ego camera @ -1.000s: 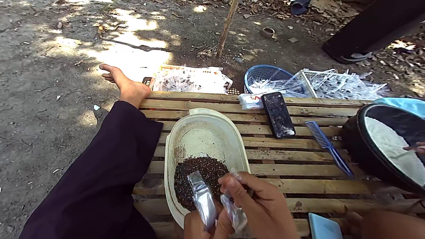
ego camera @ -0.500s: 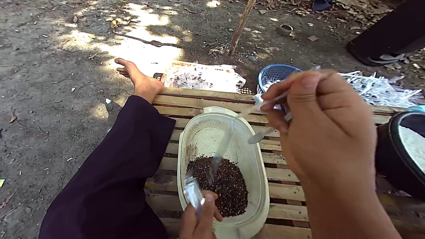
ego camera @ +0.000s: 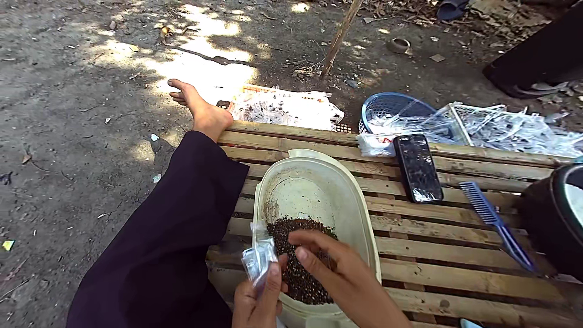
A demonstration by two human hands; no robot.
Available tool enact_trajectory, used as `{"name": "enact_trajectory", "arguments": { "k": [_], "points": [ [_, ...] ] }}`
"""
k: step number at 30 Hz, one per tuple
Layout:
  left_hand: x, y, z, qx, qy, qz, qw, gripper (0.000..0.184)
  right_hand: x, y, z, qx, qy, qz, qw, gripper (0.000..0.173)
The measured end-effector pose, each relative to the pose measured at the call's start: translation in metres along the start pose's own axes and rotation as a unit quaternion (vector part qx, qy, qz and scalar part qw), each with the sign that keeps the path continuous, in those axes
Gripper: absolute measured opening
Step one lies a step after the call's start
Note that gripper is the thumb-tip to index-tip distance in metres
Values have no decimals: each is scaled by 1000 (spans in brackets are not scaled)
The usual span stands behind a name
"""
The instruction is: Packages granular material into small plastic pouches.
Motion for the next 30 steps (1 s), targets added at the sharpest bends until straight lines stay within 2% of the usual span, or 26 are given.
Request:
{"name": "enact_trajectory", "arguments": {
  "k": [5,11,15,19,23,27,30],
  "points": [
    [-7,-3,-2,72,-108,-51,990,8,-22,0,-2,87,2,35,996,28],
    [-12,-6,-11,110,-116,-69,985,15,-28,11,-4,68,-12,109,992,12],
    [-13,-4,-15,137,-116,-64,982,14,-30,16,-2,22,-21,113,993,17],
    [-17,-5,-17,125,-131,-50,982,26,-33,14,-9,-18,-14,82,996,24],
    [-17,-8,-17,107,-129,-42,985,29,-35,16,-12,-50,9,95,994,16],
    [-16,-11,-13,136,-146,-83,976,9,-36,22,-15,-94,21,115,989,20],
    [-20,-15,-10,166,-165,-83,969,17,-33,24,-13,-92,27,117,989,27]
  ]
}}
Point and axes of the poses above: each hand's wrist, its own x-axis towards the middle knuckle, its own y-axis out of the back of the hand, z = x × y, the point moved 8 cm from there along x, towards the middle knuckle, and after that the axes turned 9 degrees about z, right-handed, at the moved point
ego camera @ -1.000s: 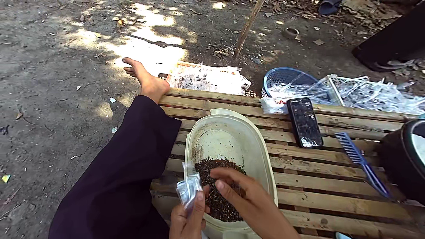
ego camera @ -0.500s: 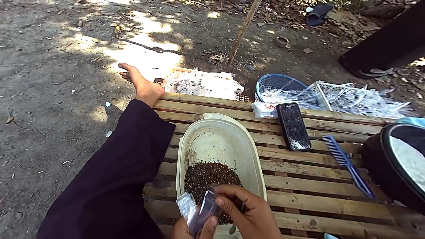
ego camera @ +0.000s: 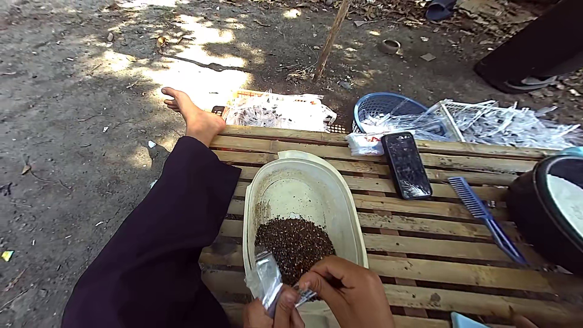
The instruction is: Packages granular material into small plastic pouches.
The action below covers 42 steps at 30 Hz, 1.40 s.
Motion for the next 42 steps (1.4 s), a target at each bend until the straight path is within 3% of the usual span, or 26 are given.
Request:
{"name": "enact_trajectory", "arguments": {
  "k": [4,7,10,13,16,19,28,35,42],
  "points": [
    [2,2,-3,0,-25,4,1000,12,4,-4,-1,76,16,-28,997,15],
    [5,8,-3,-18,-14,16,1000,24,8,-5,8,159,23,-42,986,18],
    [9,19,-2,-22,-19,49,998,22,18,-7,35,232,46,16,971,28],
    [12,30,3,-7,-82,75,994,13,26,-8,58,271,13,75,959,21],
    [13,36,11,-26,-143,70,987,6,30,-15,75,258,-25,101,960,20],
    [14,38,21,-36,-171,49,983,15,31,-19,87,217,-45,129,966,23],
    [23,51,22,-119,-63,69,988,22,29,-17,97,68,-92,243,963,12],
    [23,56,14,-116,-29,100,988,17,21,-55,91,92,-128,108,982,11],
    [20,59,-3,-33,24,119,992,16,22,-51,96,146,-197,107,964,13]
  ]
}}
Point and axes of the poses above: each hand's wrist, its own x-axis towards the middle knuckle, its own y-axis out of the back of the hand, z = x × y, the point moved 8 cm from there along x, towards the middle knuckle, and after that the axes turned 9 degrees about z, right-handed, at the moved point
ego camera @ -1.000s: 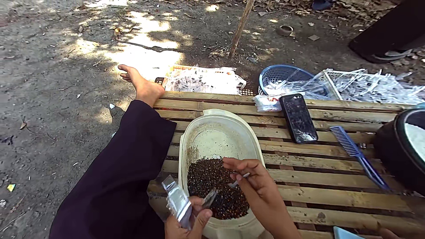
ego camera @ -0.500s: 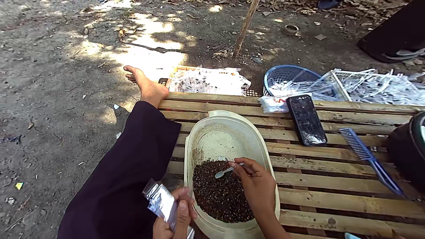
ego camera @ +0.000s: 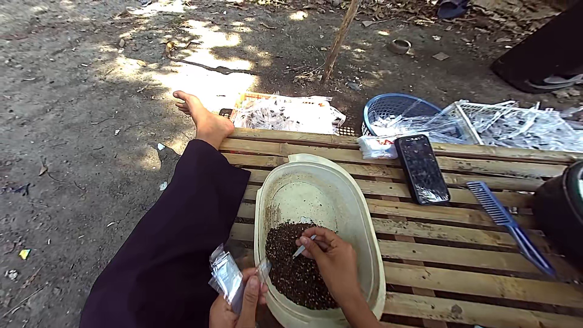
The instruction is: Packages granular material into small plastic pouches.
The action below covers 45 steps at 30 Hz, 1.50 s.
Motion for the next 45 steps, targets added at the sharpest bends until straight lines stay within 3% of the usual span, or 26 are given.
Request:
{"name": "enact_trajectory", "arguments": {
  "k": [10,21,25,28,30,33,37,40,42,45],
  "points": [
    [0,-6,-11,101,-17,-19,995,16,-2,12,-35,67,27,19,997,11],
    [-6,-15,-3,123,-49,-30,991,19,-10,14,-62,90,87,14,992,10],
    [-7,-29,10,40,-37,-45,998,17,-21,13,-77,136,221,-37,965,9],
    [-7,-44,8,-121,79,-78,986,35,-33,22,-100,176,350,-101,915,6],
    [-6,-50,6,-170,150,-86,970,45,-37,34,-116,207,393,-128,887,9],
    [-5,-54,6,-196,184,-85,960,48,-33,55,-126,264,366,-114,885,20],
    [-4,-58,8,-226,176,-77,955,44,-21,63,-126,244,280,-58,927,24],
    [-7,-61,15,-233,143,-82,958,38,-25,45,-115,142,272,-118,944,19],
    [-11,-64,23,-230,106,-94,963,32,-29,32,-107,90,282,-156,942,31],
    [-11,-62,23,-224,58,-78,970,28,-33,25,-110,79,286,-154,943,27]
  ]
}}
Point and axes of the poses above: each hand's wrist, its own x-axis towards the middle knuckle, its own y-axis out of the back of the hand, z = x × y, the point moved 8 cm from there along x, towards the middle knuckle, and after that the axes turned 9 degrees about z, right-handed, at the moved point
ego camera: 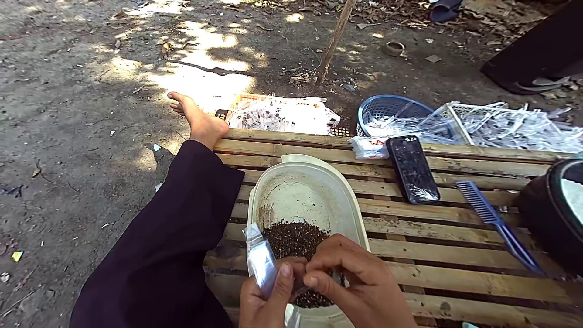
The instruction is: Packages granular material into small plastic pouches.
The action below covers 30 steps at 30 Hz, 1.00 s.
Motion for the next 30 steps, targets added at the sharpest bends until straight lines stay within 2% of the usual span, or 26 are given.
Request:
{"name": "enact_trajectory", "arguments": {
  "k": [2,4,6,9,13,14,16,19,22,24,27,30],
  "points": [
    [4,12,-2,-13,-12,51,999,28,4,5,-5,-3,10,24,1000,21],
    [8,29,-2,-41,15,152,987,30,8,19,-9,-7,24,62,998,17],
    [15,48,-1,-71,16,212,974,31,12,36,-16,-15,38,98,994,14],
    [23,75,11,-62,-59,234,969,31,14,48,-29,-30,67,116,991,13],
    [27,102,38,35,-164,307,937,22,16,54,-47,-52,92,104,989,15],
    [27,101,46,57,-192,295,934,16,18,54,-51,-67,97,86,989,16],
    [25,84,56,82,-253,192,945,20,20,51,-59,-91,112,42,989,17],
    [16,27,53,110,-244,-15,963,22,21,39,-71,-102,136,-10,985,19],
    [1,-30,49,126,-238,-150,951,25,20,27,-82,-128,136,-41,982,19],
    [-11,-56,54,170,-253,-181,935,31,20,24,-85,-148,132,-42,979,18],
    [-16,-74,59,254,-265,-165,915,20,24,30,-85,-187,136,-13,973,19],
    [-15,-78,51,274,-218,-200,915,16,30,37,-83,-226,142,28,963,20]
  ]
}}
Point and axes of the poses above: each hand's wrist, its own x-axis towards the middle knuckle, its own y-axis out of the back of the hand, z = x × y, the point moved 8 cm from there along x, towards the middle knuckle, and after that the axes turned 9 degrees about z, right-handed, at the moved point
